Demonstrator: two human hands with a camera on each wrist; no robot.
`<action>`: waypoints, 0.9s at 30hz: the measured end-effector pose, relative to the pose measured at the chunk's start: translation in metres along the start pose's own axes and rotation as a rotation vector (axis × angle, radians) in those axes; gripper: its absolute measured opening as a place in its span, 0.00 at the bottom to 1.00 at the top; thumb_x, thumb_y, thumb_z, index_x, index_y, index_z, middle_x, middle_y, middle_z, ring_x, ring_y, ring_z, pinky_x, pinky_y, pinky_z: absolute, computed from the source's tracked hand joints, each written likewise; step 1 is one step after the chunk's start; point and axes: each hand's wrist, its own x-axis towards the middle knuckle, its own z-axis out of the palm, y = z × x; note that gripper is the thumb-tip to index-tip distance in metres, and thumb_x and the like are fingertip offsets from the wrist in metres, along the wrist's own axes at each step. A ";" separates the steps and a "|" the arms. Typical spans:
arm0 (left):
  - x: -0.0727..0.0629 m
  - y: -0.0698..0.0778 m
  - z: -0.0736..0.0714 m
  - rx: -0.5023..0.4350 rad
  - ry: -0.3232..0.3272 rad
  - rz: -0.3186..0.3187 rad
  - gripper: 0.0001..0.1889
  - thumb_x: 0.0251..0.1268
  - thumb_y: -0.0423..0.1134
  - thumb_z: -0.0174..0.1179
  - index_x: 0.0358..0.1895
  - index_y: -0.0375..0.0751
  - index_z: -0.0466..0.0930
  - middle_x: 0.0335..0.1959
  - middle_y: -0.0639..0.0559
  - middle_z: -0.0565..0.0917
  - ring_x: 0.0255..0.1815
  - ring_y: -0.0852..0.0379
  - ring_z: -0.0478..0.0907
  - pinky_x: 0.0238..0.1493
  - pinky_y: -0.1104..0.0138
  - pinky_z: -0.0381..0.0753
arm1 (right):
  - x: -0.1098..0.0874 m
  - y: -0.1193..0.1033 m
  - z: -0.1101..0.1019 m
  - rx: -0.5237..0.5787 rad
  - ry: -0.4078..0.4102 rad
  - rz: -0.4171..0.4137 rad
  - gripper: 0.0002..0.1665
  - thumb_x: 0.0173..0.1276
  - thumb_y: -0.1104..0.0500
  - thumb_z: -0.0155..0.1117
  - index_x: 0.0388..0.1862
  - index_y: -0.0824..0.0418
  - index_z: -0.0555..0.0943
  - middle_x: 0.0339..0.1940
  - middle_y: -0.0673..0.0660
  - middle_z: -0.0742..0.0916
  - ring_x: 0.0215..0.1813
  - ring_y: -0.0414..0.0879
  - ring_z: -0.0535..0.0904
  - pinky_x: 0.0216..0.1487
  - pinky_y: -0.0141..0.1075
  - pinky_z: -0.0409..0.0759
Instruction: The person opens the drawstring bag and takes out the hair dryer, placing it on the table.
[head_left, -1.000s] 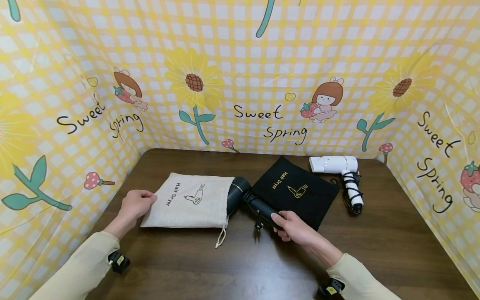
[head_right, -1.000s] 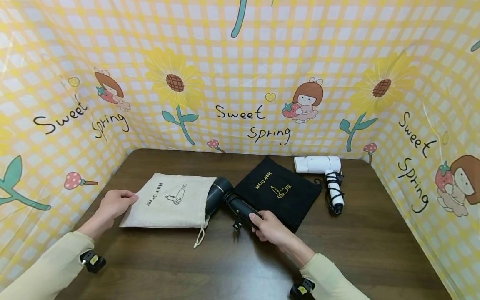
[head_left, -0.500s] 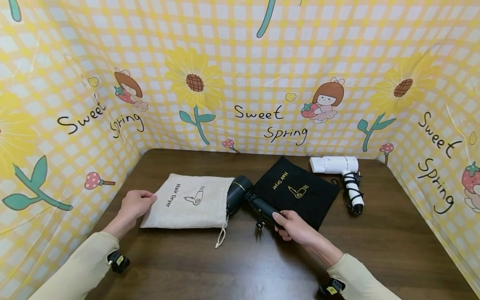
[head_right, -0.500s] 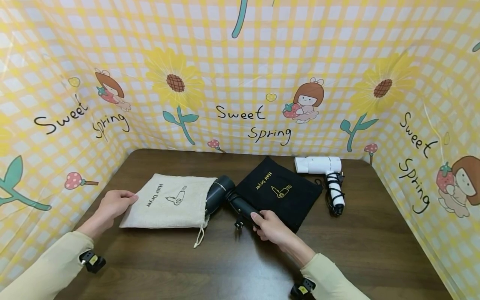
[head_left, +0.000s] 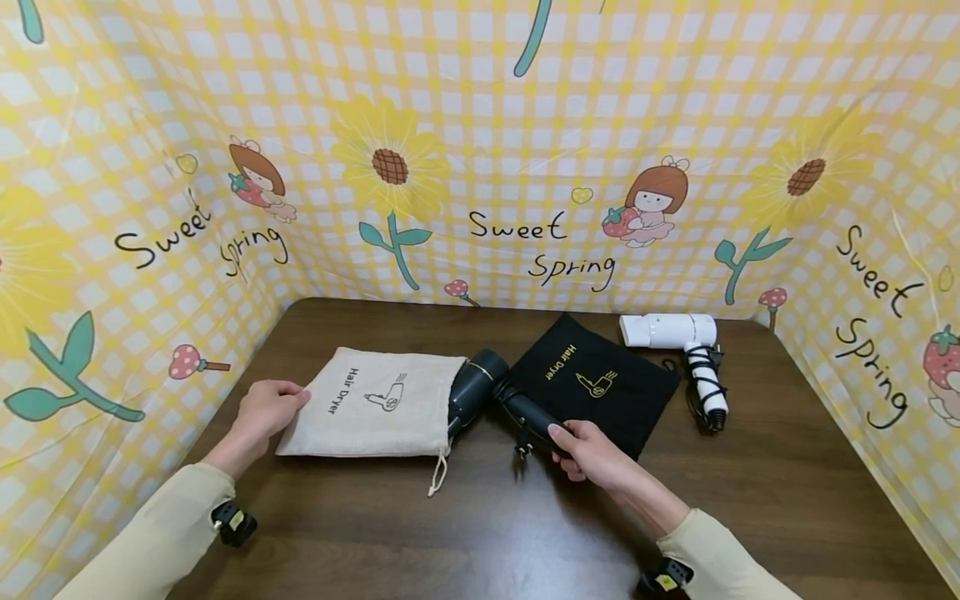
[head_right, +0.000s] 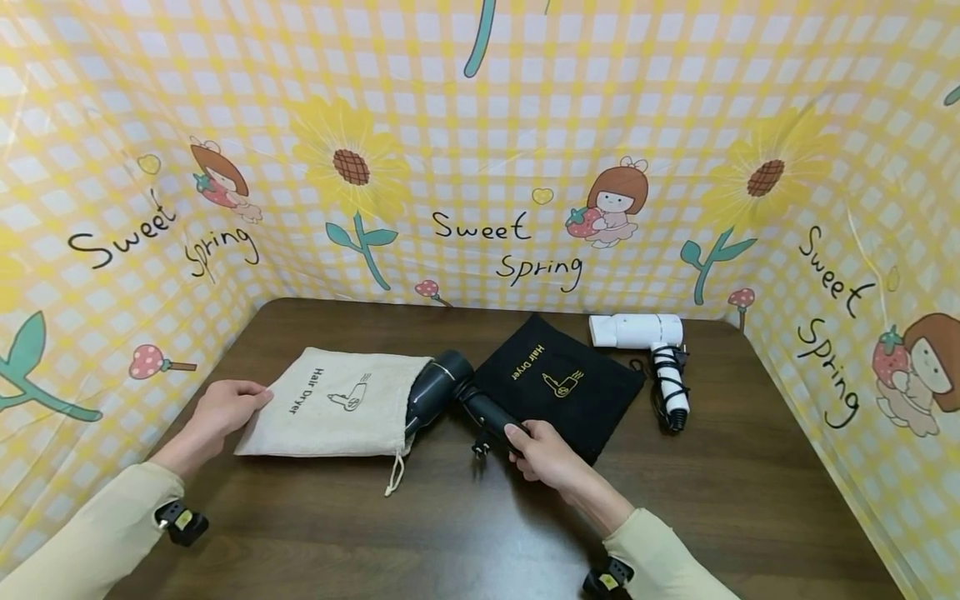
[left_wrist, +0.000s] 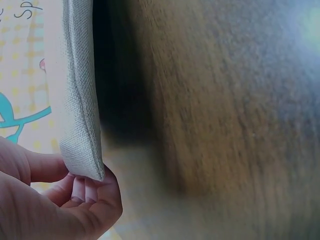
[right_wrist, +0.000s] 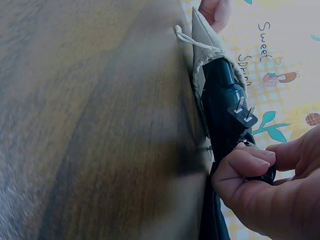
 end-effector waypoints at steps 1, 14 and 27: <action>0.000 -0.001 -0.001 0.000 -0.001 -0.002 0.21 0.82 0.40 0.56 0.61 0.22 0.78 0.59 0.27 0.77 0.53 0.36 0.72 0.51 0.49 0.74 | 0.000 0.000 0.000 0.000 0.002 0.001 0.20 0.89 0.54 0.47 0.56 0.74 0.69 0.32 0.56 0.77 0.25 0.42 0.62 0.29 0.32 0.64; 0.001 -0.005 -0.006 0.002 -0.001 -0.014 0.21 0.82 0.41 0.56 0.61 0.22 0.77 0.58 0.27 0.77 0.53 0.36 0.72 0.51 0.49 0.74 | -0.001 -0.003 -0.002 -0.002 0.011 0.000 0.20 0.89 0.53 0.47 0.52 0.73 0.70 0.32 0.56 0.76 0.24 0.42 0.62 0.29 0.31 0.64; 0.002 -0.012 -0.010 0.023 0.007 0.027 0.21 0.81 0.42 0.56 0.59 0.22 0.79 0.59 0.27 0.78 0.55 0.35 0.74 0.51 0.48 0.76 | -0.001 -0.003 -0.002 0.003 0.011 -0.003 0.20 0.89 0.53 0.47 0.51 0.73 0.70 0.32 0.57 0.77 0.25 0.41 0.62 0.29 0.31 0.64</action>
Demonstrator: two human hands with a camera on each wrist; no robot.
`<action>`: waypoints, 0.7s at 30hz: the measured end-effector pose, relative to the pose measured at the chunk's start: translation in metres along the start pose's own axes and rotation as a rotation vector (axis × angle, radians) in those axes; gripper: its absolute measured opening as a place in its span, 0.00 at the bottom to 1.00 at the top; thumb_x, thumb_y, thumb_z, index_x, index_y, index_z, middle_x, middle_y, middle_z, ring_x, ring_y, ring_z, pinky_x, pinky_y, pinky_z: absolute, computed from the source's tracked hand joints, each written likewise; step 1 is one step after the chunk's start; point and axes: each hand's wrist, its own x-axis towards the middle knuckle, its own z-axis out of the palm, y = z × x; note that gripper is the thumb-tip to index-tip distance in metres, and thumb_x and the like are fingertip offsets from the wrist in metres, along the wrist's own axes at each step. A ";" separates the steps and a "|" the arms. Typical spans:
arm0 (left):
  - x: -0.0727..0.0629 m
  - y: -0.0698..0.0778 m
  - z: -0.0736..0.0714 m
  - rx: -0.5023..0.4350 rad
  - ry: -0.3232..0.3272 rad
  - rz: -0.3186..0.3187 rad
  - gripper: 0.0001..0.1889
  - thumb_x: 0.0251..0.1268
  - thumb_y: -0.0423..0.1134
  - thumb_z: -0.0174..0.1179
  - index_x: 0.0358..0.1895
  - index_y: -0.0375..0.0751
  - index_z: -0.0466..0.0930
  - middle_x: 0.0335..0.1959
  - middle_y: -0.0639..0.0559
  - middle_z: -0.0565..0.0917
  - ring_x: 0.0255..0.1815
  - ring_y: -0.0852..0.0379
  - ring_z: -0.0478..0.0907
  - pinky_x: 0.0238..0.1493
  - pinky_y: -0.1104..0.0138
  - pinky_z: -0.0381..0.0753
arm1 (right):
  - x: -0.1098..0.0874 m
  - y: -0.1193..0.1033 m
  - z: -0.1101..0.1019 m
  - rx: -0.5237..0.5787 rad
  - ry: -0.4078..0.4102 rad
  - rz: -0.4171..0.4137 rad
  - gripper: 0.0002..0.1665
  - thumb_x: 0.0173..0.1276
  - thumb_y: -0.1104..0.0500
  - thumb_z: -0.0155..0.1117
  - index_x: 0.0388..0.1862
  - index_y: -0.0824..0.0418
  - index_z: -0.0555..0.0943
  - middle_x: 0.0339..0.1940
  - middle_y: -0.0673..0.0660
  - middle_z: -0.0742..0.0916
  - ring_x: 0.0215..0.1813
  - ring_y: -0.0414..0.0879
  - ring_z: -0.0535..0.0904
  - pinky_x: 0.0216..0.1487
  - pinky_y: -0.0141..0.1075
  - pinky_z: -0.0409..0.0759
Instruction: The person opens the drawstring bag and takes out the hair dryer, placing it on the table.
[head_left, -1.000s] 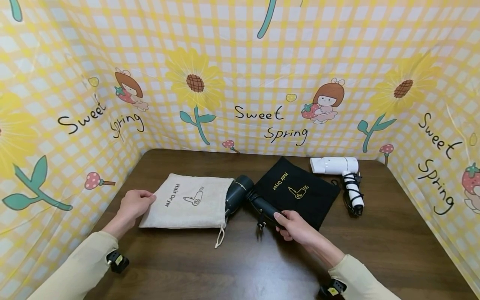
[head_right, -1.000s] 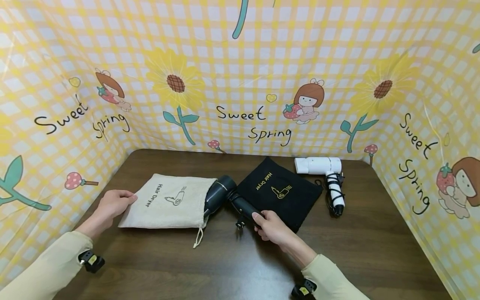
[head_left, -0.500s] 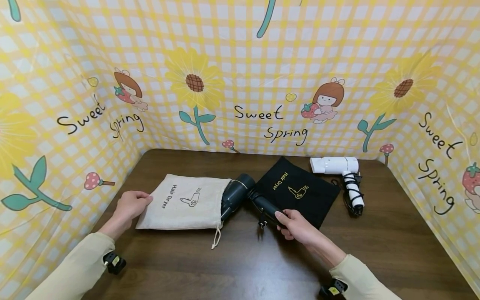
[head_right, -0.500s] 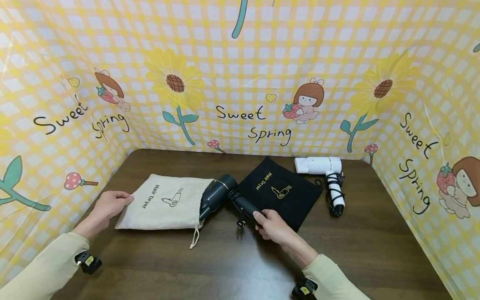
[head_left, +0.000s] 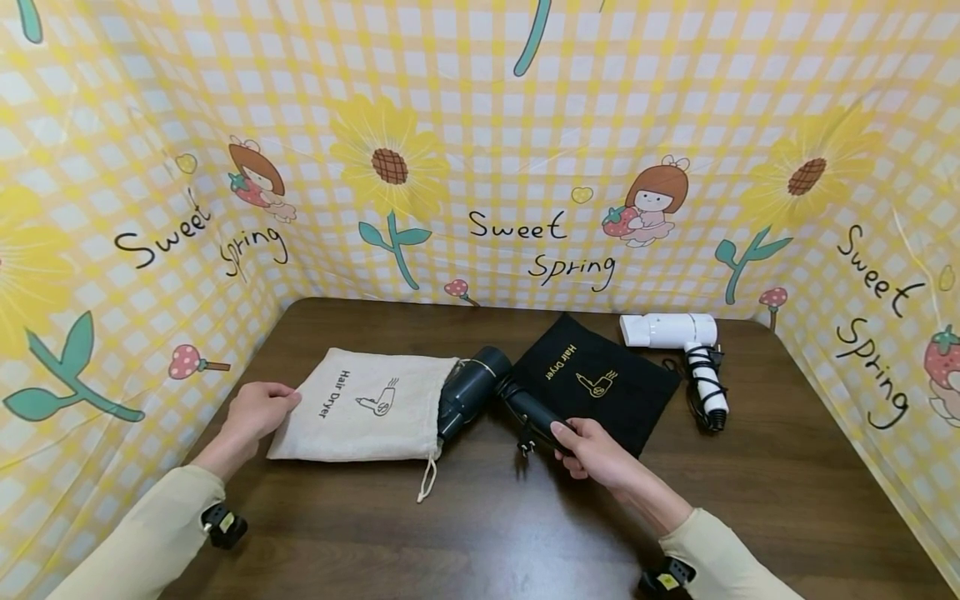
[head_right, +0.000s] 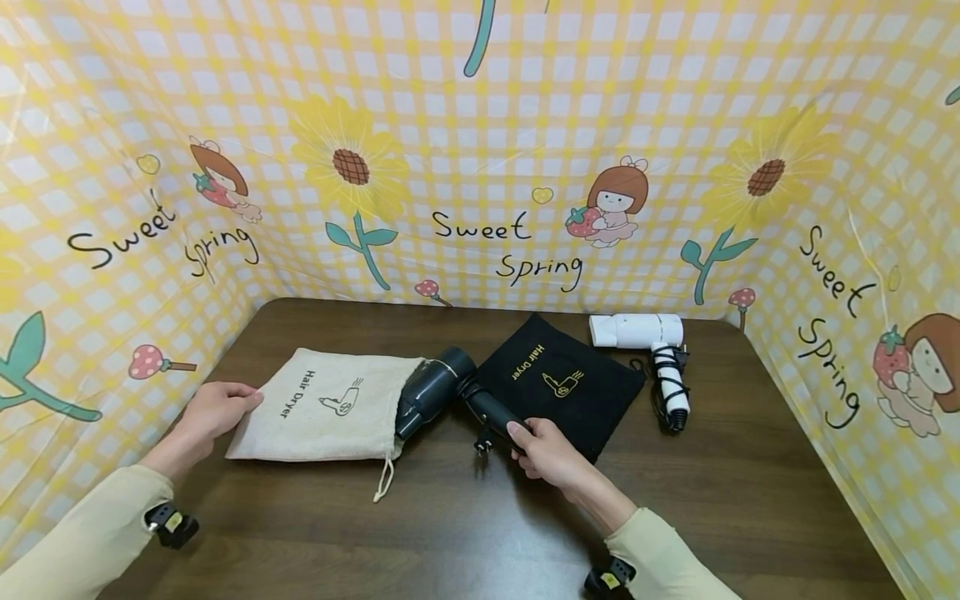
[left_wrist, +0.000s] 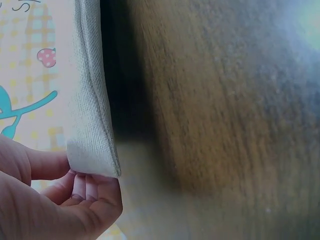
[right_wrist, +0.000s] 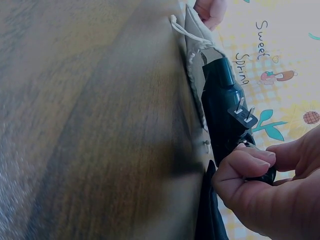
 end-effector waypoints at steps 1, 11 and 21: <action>0.000 0.000 0.000 0.002 -0.002 -0.002 0.21 0.81 0.42 0.56 0.60 0.22 0.79 0.59 0.27 0.78 0.55 0.36 0.74 0.51 0.48 0.76 | 0.000 0.000 0.000 -0.001 0.003 0.000 0.20 0.89 0.53 0.47 0.51 0.73 0.71 0.32 0.56 0.77 0.25 0.41 0.63 0.29 0.31 0.64; 0.001 -0.003 -0.003 0.024 0.014 -0.017 0.22 0.81 0.41 0.56 0.61 0.22 0.78 0.61 0.25 0.76 0.57 0.33 0.73 0.54 0.45 0.76 | 0.000 -0.001 0.000 -0.006 0.015 0.001 0.20 0.89 0.54 0.47 0.51 0.73 0.70 0.32 0.56 0.77 0.25 0.42 0.63 0.29 0.31 0.64; -0.001 -0.007 -0.006 0.048 0.044 0.032 0.21 0.81 0.39 0.55 0.58 0.19 0.78 0.57 0.24 0.78 0.53 0.34 0.75 0.48 0.48 0.78 | 0.000 -0.003 -0.001 0.000 0.019 0.000 0.20 0.89 0.53 0.46 0.51 0.73 0.70 0.32 0.57 0.77 0.25 0.42 0.63 0.29 0.31 0.64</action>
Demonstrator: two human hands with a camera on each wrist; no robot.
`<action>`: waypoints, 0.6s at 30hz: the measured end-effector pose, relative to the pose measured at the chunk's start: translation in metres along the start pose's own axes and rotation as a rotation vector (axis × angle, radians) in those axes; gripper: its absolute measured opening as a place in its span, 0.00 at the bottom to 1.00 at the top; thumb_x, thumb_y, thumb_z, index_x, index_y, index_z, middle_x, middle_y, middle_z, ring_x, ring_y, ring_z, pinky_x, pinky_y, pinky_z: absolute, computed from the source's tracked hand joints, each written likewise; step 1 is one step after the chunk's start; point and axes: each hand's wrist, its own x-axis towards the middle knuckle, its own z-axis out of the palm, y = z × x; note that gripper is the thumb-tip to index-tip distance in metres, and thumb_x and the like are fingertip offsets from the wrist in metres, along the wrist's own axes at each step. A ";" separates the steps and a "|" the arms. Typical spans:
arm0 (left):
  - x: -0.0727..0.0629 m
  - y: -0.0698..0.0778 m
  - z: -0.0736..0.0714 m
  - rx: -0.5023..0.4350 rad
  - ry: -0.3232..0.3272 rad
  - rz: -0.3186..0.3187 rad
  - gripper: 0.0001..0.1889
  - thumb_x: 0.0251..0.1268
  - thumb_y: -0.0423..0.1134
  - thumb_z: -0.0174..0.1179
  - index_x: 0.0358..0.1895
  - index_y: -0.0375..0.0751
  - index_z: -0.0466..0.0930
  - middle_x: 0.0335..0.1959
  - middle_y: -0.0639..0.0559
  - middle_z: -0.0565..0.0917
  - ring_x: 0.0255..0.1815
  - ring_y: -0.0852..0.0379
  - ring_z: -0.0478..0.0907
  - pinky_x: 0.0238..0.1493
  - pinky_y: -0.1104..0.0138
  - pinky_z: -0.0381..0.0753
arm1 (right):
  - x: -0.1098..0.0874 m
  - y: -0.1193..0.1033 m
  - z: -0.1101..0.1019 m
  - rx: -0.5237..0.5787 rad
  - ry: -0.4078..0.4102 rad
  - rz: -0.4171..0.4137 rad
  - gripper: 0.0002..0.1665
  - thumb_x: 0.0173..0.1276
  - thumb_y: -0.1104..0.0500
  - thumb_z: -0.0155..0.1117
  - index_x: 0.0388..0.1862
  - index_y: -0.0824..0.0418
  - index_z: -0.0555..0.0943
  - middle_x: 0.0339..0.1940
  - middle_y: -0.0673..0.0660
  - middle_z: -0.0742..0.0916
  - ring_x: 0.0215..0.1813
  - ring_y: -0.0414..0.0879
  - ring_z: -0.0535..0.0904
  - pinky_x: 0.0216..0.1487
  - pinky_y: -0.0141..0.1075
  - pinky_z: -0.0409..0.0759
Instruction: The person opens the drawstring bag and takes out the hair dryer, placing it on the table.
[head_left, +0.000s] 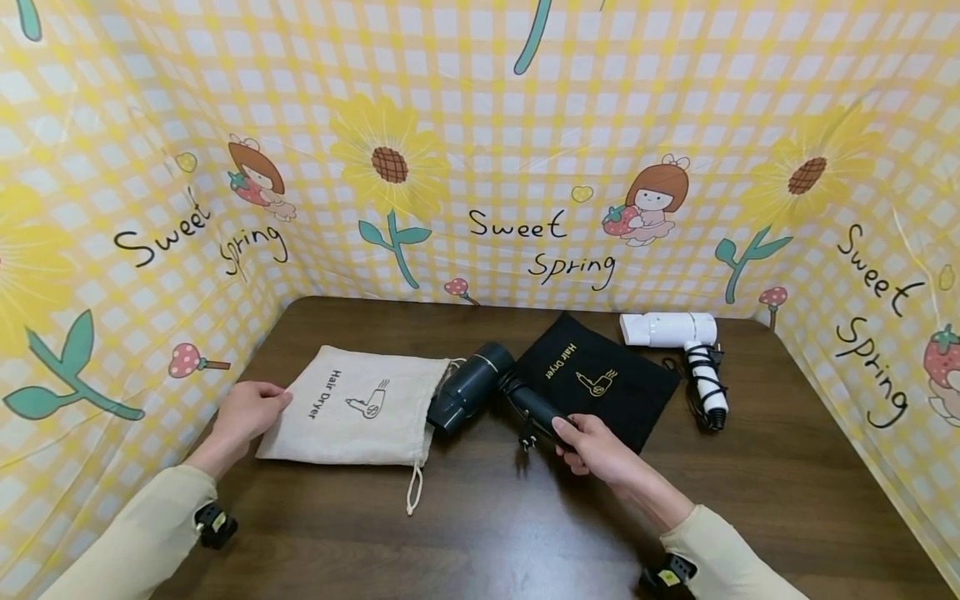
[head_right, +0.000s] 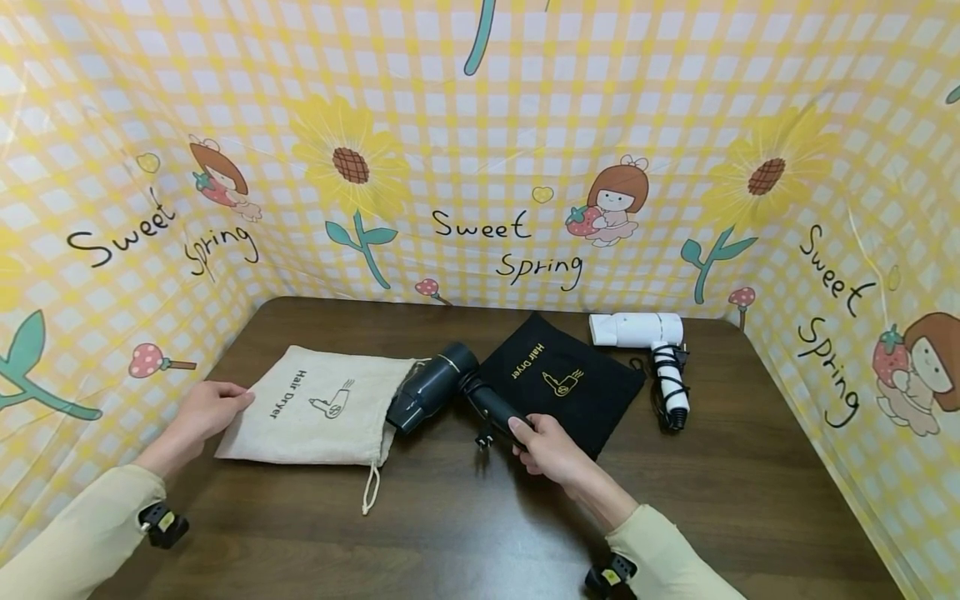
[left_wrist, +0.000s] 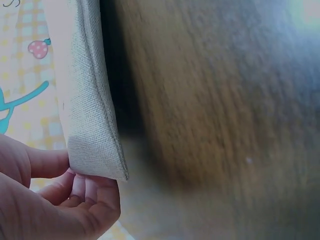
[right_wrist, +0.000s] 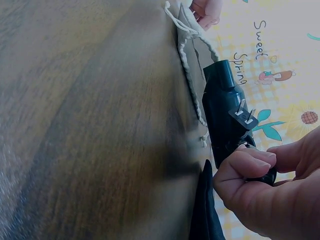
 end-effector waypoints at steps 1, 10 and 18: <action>0.000 -0.001 0.000 0.002 0.001 0.004 0.21 0.81 0.39 0.55 0.58 0.19 0.78 0.57 0.24 0.78 0.52 0.34 0.75 0.48 0.48 0.78 | 0.000 0.000 0.000 0.000 0.000 0.000 0.20 0.89 0.53 0.47 0.51 0.72 0.70 0.32 0.57 0.77 0.25 0.42 0.63 0.29 0.31 0.64; 0.008 -0.014 -0.003 0.072 0.059 0.083 0.18 0.77 0.37 0.58 0.49 0.19 0.83 0.47 0.26 0.83 0.47 0.34 0.79 0.39 0.55 0.78 | 0.001 -0.002 0.000 -0.003 0.002 -0.003 0.20 0.89 0.52 0.46 0.52 0.72 0.70 0.32 0.56 0.77 0.25 0.42 0.63 0.29 0.31 0.64; 0.001 -0.016 0.007 0.192 0.173 0.276 0.24 0.74 0.37 0.60 0.60 0.17 0.74 0.45 0.23 0.80 0.46 0.27 0.78 0.42 0.41 0.77 | 0.001 -0.003 -0.001 0.000 0.007 -0.003 0.21 0.89 0.52 0.46 0.52 0.72 0.71 0.32 0.56 0.77 0.25 0.42 0.63 0.29 0.31 0.64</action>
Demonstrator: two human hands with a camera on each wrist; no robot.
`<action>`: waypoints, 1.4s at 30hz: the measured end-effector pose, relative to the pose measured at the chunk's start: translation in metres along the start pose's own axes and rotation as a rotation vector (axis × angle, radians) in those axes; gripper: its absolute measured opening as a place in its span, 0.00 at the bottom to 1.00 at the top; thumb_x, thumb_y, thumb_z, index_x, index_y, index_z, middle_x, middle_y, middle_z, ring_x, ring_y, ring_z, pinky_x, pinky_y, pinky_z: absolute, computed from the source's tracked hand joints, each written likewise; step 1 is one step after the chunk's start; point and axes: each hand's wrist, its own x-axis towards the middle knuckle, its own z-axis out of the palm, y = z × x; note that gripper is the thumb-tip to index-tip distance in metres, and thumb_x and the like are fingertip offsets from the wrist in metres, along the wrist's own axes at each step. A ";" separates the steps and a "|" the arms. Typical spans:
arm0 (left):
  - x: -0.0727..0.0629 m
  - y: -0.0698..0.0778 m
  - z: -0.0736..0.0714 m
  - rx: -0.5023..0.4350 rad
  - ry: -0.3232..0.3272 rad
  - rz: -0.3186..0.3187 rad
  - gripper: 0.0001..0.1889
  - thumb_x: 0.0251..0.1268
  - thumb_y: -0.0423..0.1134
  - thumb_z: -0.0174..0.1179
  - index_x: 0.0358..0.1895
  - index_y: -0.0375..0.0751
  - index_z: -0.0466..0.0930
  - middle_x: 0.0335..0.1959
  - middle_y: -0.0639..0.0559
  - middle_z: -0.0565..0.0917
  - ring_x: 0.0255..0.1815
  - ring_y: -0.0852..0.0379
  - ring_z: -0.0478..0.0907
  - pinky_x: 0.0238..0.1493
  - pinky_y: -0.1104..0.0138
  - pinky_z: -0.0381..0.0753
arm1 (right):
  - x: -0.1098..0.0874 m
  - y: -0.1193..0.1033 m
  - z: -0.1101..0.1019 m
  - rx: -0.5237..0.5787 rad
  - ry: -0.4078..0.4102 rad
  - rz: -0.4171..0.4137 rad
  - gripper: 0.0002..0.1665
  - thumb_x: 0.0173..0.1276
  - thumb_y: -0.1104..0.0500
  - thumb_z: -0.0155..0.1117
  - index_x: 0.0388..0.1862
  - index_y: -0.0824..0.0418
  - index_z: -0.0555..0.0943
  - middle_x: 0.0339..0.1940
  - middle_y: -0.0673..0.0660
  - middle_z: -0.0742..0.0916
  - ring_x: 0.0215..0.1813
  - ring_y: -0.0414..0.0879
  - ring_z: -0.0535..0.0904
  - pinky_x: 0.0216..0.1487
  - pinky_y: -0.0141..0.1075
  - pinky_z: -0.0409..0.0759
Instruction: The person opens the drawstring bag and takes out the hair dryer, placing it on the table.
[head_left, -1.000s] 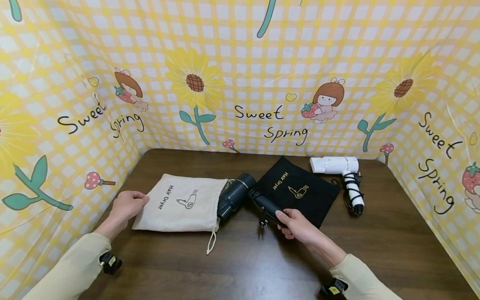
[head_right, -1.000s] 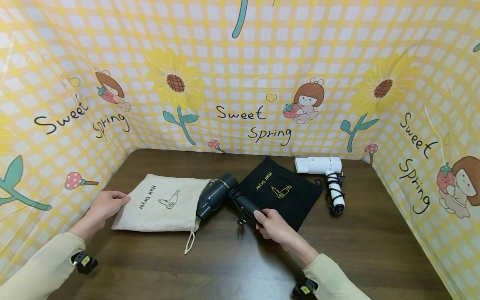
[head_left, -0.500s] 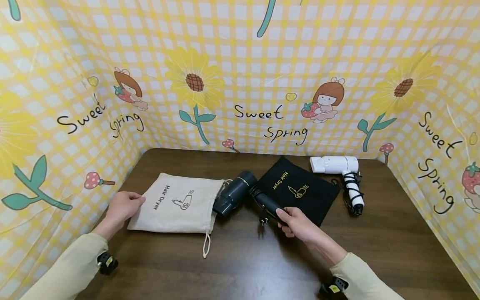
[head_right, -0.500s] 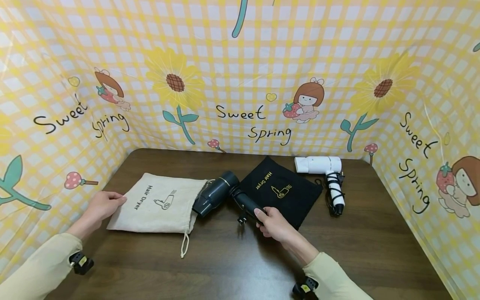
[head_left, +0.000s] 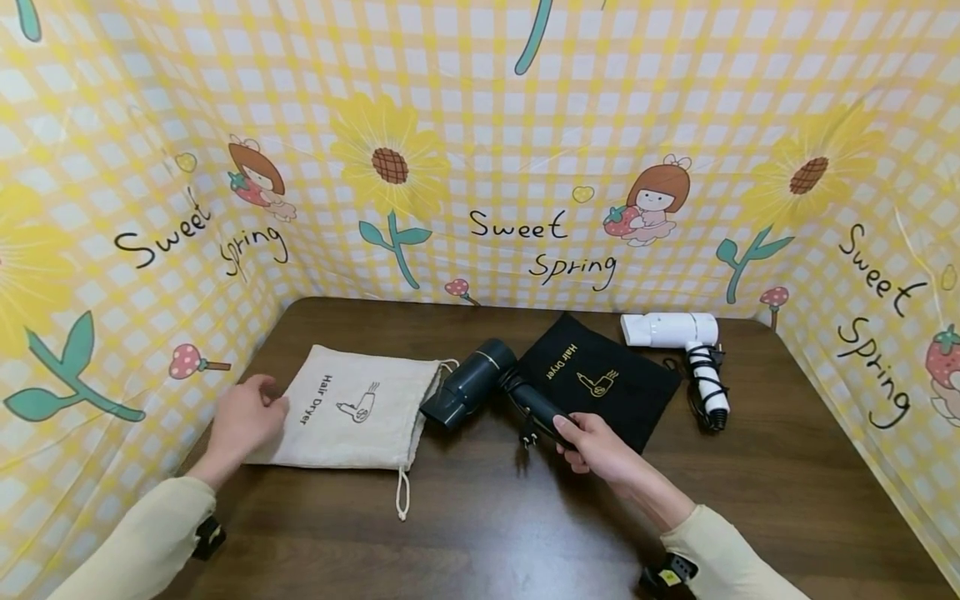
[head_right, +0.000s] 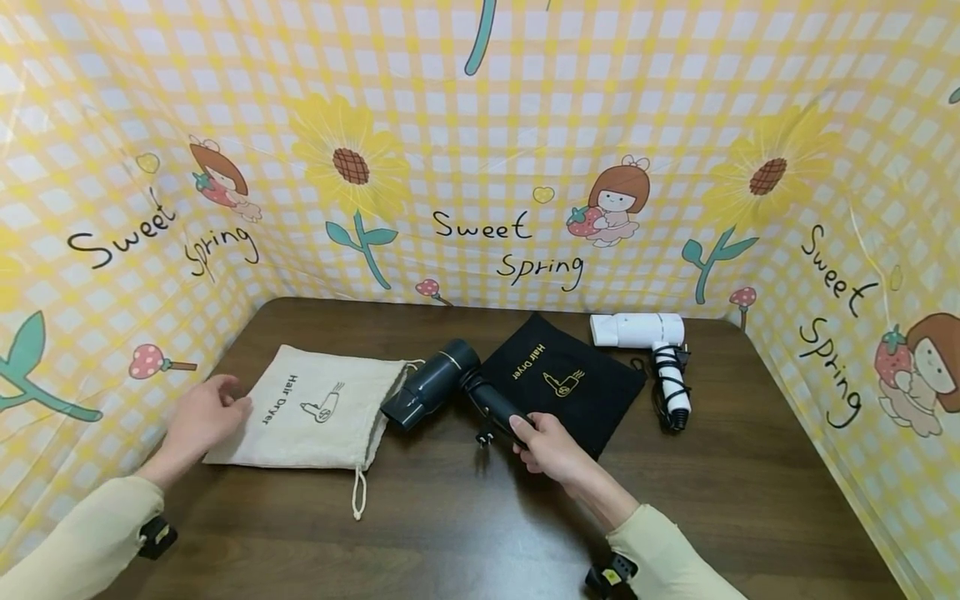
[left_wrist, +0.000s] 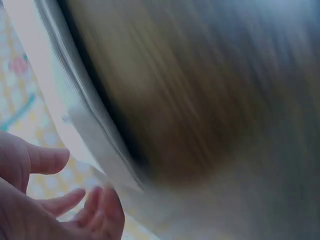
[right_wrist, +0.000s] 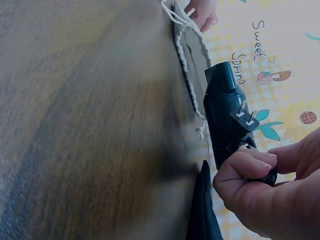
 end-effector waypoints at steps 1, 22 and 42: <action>-0.003 0.005 0.002 0.030 0.017 0.035 0.25 0.73 0.38 0.61 0.63 0.19 0.73 0.47 0.21 0.79 0.47 0.24 0.77 0.43 0.38 0.76 | 0.000 0.000 0.000 0.000 0.001 0.001 0.21 0.89 0.52 0.46 0.52 0.72 0.71 0.32 0.56 0.77 0.25 0.42 0.63 0.29 0.31 0.64; -0.034 0.080 0.028 0.240 -0.329 0.125 0.38 0.64 0.55 0.73 0.73 0.41 0.73 0.62 0.28 0.69 0.58 0.24 0.67 0.42 0.31 0.71 | 0.006 0.001 0.003 0.016 -0.001 -0.014 0.21 0.89 0.52 0.46 0.53 0.73 0.70 0.32 0.56 0.76 0.25 0.42 0.63 0.30 0.31 0.64; -0.025 0.073 0.023 0.223 -0.372 0.175 0.39 0.61 0.50 0.77 0.72 0.38 0.75 0.61 0.27 0.71 0.57 0.21 0.69 0.39 0.34 0.74 | 0.016 -0.001 0.010 0.037 0.034 -0.004 0.20 0.90 0.53 0.45 0.52 0.72 0.69 0.32 0.56 0.76 0.24 0.42 0.62 0.29 0.32 0.64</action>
